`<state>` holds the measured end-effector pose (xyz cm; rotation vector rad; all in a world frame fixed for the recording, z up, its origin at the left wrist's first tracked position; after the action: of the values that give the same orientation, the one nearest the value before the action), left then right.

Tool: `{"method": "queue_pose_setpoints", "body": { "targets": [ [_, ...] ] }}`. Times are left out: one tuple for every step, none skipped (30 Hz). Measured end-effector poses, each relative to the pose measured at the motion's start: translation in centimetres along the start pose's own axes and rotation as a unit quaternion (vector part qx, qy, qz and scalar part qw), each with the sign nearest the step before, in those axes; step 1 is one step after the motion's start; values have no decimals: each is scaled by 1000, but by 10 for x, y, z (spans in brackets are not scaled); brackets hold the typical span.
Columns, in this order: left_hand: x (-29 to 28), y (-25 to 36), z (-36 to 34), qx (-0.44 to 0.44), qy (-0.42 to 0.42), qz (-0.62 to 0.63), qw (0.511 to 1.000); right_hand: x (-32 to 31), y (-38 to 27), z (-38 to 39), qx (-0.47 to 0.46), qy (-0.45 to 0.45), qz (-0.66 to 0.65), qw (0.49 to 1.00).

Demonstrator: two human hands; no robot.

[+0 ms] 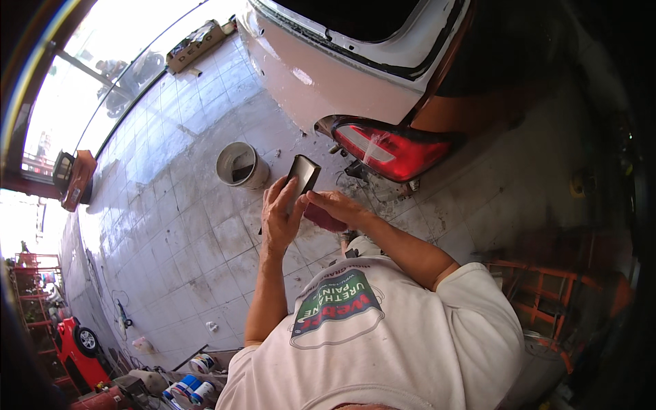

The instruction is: The person sands the rear trunk lid of a white car using a sanding block and a pink cloth. They repeatedly sand the surface and wipe it with the cloth, occasionally dipping the cloth into a bucket of water.

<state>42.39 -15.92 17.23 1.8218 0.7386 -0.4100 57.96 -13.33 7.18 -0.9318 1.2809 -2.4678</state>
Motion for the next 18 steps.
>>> {"method": "queue_pose_setpoints", "body": {
  "targets": [
    [-5,6,9,4,16,-10,1000,12,-1,6,-12,-14,-8,1000],
    [-2,15,18,7,31,-8,999,14,2,17,-7,-16,-11,1000],
    [-4,24,31,4,41,-36,999,17,7,28,3,-25,-10,1000],
    [0,34,42,23,42,-56,997,18,11,38,12,-32,-10,999],
    [5,42,55,39,36,-77,996,16,13,51,10,-11,37,999],
    [7,48,68,56,29,-105,992,20,12,60,4,4,79,997],
    [10,53,82,50,53,-69,995,20,14,68,-2,20,122,992],
    [12,58,92,46,51,-55,996,20,14,76,-30,20,144,989],
    [15,63,102,43,49,-41,997,18,15,83,-58,20,166,984],
    [17,69,112,41,46,-26,998,15,16,91,-87,20,188,978],
    [17,72,117,29,28,8,999,11,15,98,-134,24,224,965],
    [16,76,122,17,9,43,999,5,14,107,-181,29,259,948],
    [16,79,127,6,-10,79,997,-6,11,116,-213,34,294,931],
    [13,76,132,-33,10,135,990,-15,8,123,-246,40,324,913],
    [7,73,136,-69,38,191,978,-24,-7,130,-266,43,359,894],
    [4,68,140,-104,64,248,961,-42,-23,138,-261,68,364,892],
    [-1,63,145,-109,83,204,969,-53,-44,147,-257,91,367,889],
    [-1,49,151,-142,119,148,971,-65,-71,158,-225,129,341,904]
  ]
}}
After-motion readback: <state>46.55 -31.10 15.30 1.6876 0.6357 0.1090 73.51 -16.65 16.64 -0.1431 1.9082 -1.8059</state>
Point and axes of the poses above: each hand's wrist, its own z-axis away from the middle knuckle, its own x-axis out of the palm, y = z × x, the point moved 7 cm from there along -z, towards the middle knuckle, and after that the axes turned 5 degrees about y, right-handed, at the moved point
